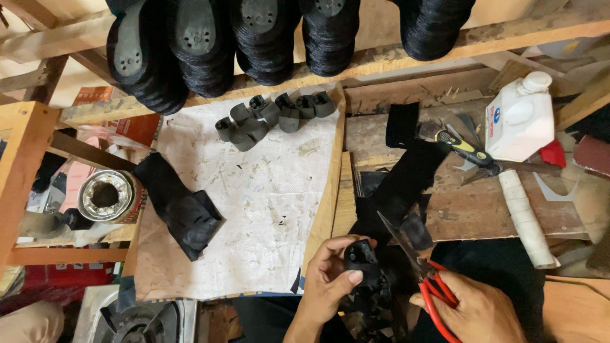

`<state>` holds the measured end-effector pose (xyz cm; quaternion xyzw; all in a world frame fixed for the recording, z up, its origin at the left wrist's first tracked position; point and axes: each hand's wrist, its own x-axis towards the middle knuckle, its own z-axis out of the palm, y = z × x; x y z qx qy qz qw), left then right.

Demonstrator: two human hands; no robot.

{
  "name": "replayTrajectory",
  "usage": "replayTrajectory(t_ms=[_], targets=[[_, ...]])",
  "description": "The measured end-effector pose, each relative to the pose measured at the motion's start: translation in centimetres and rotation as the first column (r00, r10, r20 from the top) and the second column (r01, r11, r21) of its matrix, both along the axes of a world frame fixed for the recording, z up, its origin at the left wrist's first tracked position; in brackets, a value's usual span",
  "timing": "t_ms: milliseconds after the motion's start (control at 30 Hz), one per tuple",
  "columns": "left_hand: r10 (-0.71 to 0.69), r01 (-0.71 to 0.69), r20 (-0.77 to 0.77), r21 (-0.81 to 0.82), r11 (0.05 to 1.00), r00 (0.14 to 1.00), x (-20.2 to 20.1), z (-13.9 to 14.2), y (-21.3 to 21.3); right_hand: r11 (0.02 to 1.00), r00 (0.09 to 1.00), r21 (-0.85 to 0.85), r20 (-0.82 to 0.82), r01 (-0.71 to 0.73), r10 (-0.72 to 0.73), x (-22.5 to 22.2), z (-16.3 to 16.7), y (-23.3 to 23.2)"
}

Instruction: The person wraps small black shoe parts with black fabric using scissors to trim excess material. They repeatedly pick up a shoe part, wrap it with fabric, trim the edges, and place the wrapped part aside on the work surface.

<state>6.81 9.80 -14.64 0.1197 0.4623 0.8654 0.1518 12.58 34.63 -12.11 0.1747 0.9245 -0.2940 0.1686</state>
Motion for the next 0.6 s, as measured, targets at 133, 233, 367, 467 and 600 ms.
replayTrajectory(t_ms=[133,233,367,467,600], targets=[[0.018,-0.022,-0.037,-0.100,0.995,0.999,0.1,-0.1,-0.3,0.999,0.990,0.003,-0.138,-0.042,0.042,0.0,-0.3,-0.1],[0.041,-0.071,-0.145,-0.211,0.975,0.989,0.1,0.1,-0.5,0.999,0.998,0.005,-0.047,-0.037,0.037,0.1,-0.6,-0.1],[0.030,-0.043,-0.081,-0.161,0.986,0.996,0.1,0.4,-0.5,0.999,0.994,0.007,-0.102,-0.041,0.041,0.2,-0.8,0.0],[0.032,-0.054,-0.111,-0.195,0.979,0.993,0.0,0.5,-0.6,0.998,0.981,-0.038,-0.191,-0.047,0.039,-0.2,-0.5,0.6],[0.037,-0.060,-0.141,-0.166,0.984,0.989,-0.3,0.0,-0.8,0.994,0.976,0.112,-0.216,-0.010,0.035,-1.5,0.3,1.8]])
